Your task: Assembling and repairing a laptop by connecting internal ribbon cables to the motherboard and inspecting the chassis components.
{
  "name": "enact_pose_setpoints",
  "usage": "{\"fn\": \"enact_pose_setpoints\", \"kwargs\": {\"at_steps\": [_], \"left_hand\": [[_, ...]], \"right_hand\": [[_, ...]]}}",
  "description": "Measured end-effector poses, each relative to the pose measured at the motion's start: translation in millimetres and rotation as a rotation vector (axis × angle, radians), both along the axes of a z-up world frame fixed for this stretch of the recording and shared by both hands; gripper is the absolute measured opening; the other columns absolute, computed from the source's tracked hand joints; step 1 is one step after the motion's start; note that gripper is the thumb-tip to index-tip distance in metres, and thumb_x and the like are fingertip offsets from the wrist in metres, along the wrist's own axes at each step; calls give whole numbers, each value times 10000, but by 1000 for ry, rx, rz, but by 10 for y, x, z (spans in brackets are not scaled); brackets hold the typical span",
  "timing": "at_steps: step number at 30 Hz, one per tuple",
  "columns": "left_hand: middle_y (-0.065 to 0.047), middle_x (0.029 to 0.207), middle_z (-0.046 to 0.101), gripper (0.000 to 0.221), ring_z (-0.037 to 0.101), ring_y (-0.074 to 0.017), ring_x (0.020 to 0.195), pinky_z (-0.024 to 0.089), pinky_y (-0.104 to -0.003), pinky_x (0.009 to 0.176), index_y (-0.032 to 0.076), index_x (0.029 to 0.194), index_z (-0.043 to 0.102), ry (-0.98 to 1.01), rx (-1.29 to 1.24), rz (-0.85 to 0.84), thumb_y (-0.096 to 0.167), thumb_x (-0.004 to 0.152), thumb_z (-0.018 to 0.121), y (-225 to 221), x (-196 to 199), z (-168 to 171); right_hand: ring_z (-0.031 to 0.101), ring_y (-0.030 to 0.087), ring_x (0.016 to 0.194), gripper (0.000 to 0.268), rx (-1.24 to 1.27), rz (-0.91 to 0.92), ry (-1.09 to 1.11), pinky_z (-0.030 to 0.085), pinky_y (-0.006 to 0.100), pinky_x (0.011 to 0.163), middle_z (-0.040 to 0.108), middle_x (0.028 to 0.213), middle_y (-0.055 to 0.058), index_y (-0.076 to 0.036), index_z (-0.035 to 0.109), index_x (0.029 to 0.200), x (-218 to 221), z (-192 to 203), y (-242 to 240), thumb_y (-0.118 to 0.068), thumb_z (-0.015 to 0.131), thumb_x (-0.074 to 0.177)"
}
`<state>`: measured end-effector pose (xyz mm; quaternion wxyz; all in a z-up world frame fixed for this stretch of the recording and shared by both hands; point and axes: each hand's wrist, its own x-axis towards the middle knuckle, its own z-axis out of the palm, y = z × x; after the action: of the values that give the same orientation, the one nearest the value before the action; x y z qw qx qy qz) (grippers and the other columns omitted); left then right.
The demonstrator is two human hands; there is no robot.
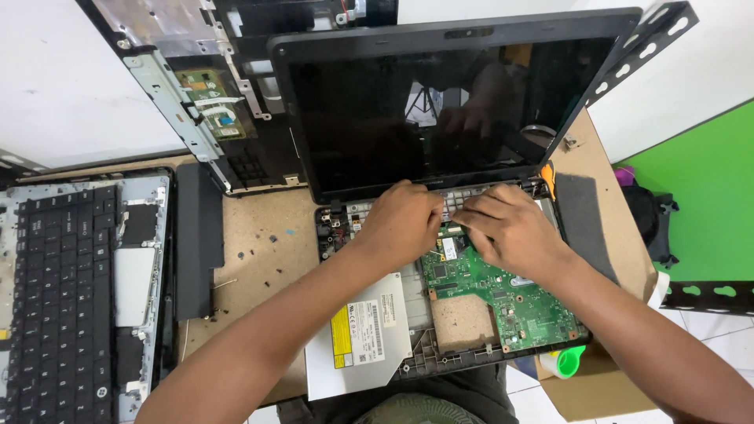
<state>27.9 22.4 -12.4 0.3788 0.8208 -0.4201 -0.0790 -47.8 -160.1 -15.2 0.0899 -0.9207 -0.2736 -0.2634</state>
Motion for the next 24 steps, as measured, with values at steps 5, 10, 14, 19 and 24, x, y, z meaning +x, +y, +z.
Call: {"fn": "enact_pose_setpoints", "kwargs": {"at_steps": [5, 10, 14, 19, 24], "left_hand": [[-66, 502, 399, 301, 486, -237, 568, 424, -318, 517, 105, 495, 411, 2, -9, 14, -8, 733, 558, -15, -13, -22], [-56, 497, 400, 307, 485, -218, 570, 436, -304, 524, 109, 496, 412, -15, -28, 16, -8, 737, 563, 6, -35, 36], [-70, 504, 409, 304, 495, -234, 584, 445, -319, 524, 102, 497, 415, 2, -41, 23, -9, 747, 546, 9, -54, 33], [-75, 504, 403, 289, 488, -252, 582, 444, -333, 522, 93, 495, 415, 26, -21, 29, -3, 731, 552, 6, -71, 55], [-63, 468, 386, 312, 479, -234, 547, 448, -308, 522, 114, 480, 415, 44, -49, 23, -8, 735, 549, 5, -57, 77]], "right_hand": [[579, 200, 794, 149, -15, -28, -6, 444, 327, 713, 653, 834, 21, -129, 698, 824, -33, -21, 28, -118, 555, 863], [591, 205, 809, 133, -25, -53, -10, 452, 336, 714, 651, 861, 4, -141, 690, 866, -23, -98, 1, -163, 560, 848], [611, 253, 776, 170, 60, 11, 105, 470, 345, 707, 677, 818, 90, -74, 710, 833, -37, 113, 50, -89, 542, 854], [609, 216, 763, 183, 30, 59, 24, 474, 319, 711, 683, 814, 71, -90, 719, 812, -25, 107, 38, -80, 543, 859], [588, 209, 765, 181, -4, 39, 5, 455, 327, 694, 663, 807, 42, -105, 693, 816, -24, 36, 44, -115, 521, 872]]}}
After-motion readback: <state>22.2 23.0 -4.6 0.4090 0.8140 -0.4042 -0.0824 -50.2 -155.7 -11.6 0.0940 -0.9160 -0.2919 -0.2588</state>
